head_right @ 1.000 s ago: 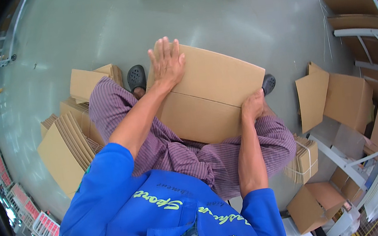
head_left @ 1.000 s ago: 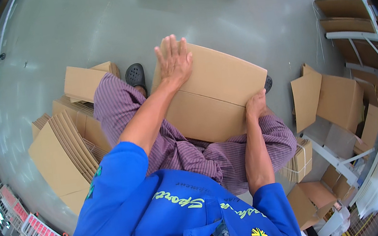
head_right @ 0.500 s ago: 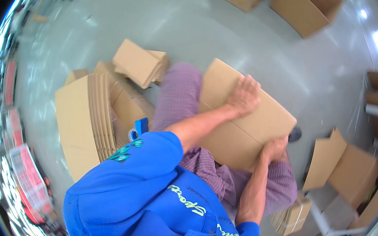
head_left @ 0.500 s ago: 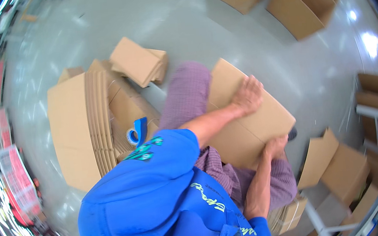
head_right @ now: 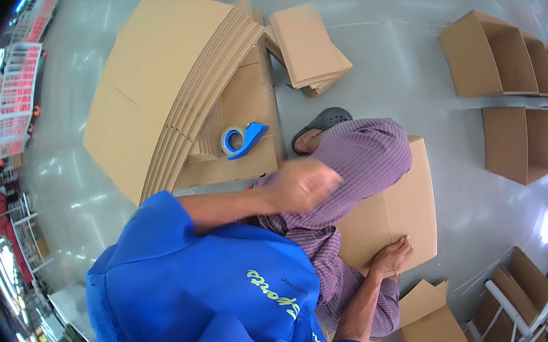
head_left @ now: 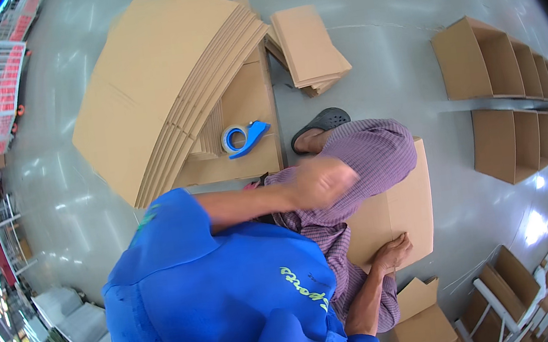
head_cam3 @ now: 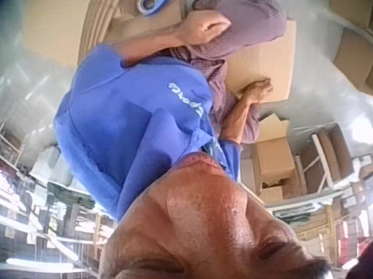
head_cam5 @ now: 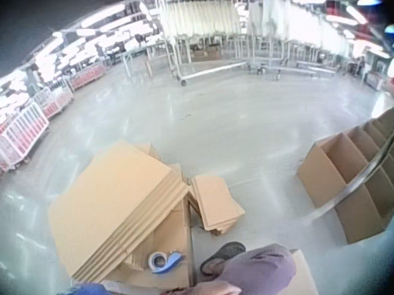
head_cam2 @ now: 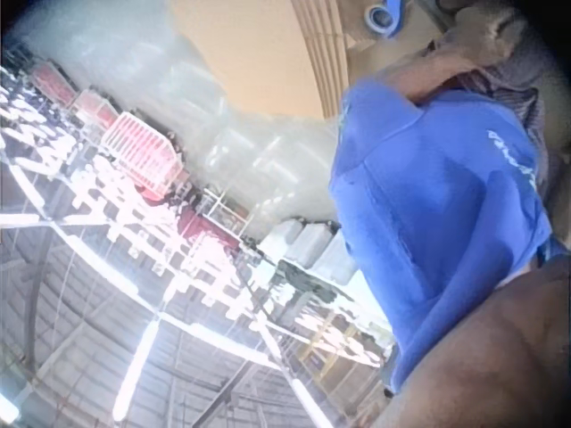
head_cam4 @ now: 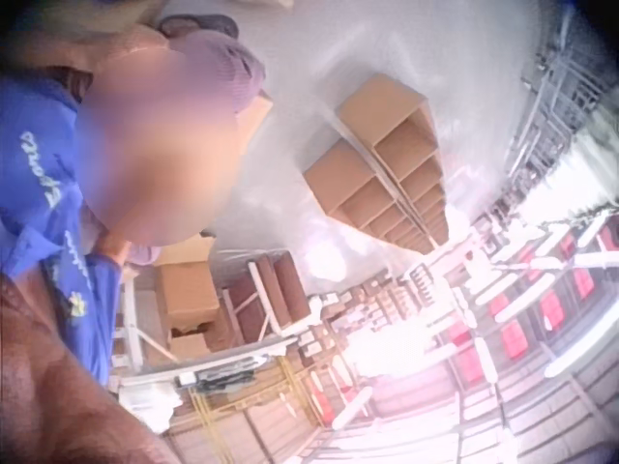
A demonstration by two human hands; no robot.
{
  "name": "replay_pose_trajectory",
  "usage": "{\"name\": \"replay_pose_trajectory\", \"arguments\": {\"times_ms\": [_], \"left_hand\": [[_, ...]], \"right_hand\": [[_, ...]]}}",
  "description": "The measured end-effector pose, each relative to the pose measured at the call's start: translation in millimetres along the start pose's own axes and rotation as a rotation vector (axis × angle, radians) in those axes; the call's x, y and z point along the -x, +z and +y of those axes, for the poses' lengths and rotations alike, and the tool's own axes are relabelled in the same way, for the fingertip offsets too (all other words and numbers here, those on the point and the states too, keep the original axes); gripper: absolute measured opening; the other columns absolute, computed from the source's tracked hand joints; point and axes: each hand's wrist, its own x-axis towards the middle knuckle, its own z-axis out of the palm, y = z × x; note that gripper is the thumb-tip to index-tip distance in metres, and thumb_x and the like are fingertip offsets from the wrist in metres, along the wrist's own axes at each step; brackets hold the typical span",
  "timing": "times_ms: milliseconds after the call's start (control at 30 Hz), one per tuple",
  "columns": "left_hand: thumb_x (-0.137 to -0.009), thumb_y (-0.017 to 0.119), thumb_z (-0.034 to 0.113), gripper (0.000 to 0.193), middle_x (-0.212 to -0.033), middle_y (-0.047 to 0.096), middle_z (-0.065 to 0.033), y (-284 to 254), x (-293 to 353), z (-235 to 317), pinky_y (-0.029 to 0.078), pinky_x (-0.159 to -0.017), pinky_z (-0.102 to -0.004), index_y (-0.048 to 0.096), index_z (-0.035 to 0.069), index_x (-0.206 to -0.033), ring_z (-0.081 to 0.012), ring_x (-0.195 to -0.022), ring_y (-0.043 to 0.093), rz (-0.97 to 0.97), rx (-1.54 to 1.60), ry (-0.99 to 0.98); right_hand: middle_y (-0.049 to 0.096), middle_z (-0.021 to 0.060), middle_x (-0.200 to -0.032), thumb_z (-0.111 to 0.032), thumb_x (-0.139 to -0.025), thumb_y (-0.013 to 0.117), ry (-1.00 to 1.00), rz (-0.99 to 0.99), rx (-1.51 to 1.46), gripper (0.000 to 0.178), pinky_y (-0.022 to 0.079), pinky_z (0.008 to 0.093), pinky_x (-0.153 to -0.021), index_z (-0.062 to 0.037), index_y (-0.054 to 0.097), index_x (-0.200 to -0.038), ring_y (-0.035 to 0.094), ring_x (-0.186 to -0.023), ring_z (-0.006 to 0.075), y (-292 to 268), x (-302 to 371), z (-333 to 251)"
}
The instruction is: The person sits on the floor and folds flat cardboard sheets into boxes, then uses a handheld tape dispenser to seal the seams. They repeat this process for multiple boxes, placing finished units aside.
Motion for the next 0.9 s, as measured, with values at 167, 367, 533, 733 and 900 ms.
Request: {"name": "replay_pose_trajectory", "arguments": {"times_ms": [167,367,533,733,900], "left_hand": [[-0.085,0.065,0.023,0.030,-0.107,0.066,-0.0184,-114.9,84.1,-128.3,0.050,-0.088,-0.0485,0.063,0.000,-0.106,-0.0397,-0.108,0.061,-0.013,-0.744,-0.748],[-0.079,0.071,0.029,0.039,-0.111,0.067,-0.0165,-119.8,134.8,-208.5,0.039,-0.098,-0.0560,0.067,0.005,-0.108,-0.0361,-0.114,0.054,-0.328,-1.103,-0.739],[-0.072,0.070,0.035,0.049,-0.107,0.071,-0.0167,-108.8,81.6,-178.2,0.041,-0.097,-0.0490,0.069,0.009,-0.113,-0.0335,-0.109,0.061,-0.203,-0.944,-0.967],[-0.076,0.067,0.048,0.056,-0.103,0.071,-0.0203,-107.4,-15.8,-79.7,0.052,-0.084,-0.0431,0.068,0.003,-0.110,-0.0332,-0.096,0.069,0.062,-0.333,-0.816],[-0.089,0.064,0.057,0.064,-0.093,0.071,-0.0142,-75.6,-112.7,-2.6,0.053,-0.071,-0.0353,0.066,-0.002,-0.112,-0.0209,-0.082,0.068,0.034,-0.046,-0.524]], "right_hand": [[0.066,0.0180,-0.108,-0.026,-0.102,0.051,-0.002,-0.034,-0.056,0.030,0.052,0.0428,-0.081,-0.0032,0.066,-0.114,0.063,-0.098,0.0369,-10.8,-1.5,-17.9],[0.067,0.0188,-0.111,-0.031,-0.103,0.045,0.089,-0.014,-0.032,0.036,0.051,0.0455,-0.083,-0.0036,0.065,-0.117,0.064,-0.099,0.0393,-12.6,1.6,-23.1],[0.067,0.0165,-0.111,-0.029,-0.103,0.046,0.143,0.059,-0.073,0.035,0.051,0.0445,-0.082,-0.0028,0.065,-0.117,0.064,-0.099,0.0370,-8.0,7.3,-21.2],[0.069,0.0181,-0.105,-0.031,-0.101,0.049,0.320,0.069,-0.156,0.032,0.051,0.0455,-0.079,-0.0065,0.065,-0.112,0.065,-0.093,0.0383,2.0,8.0,-20.6],[0.069,0.0193,-0.104,-0.029,-0.102,0.048,0.188,0.070,-0.340,0.032,0.051,0.0463,-0.080,-0.0059,0.064,-0.117,0.065,-0.093,0.0380,7.0,10.6,-1.8]]}}
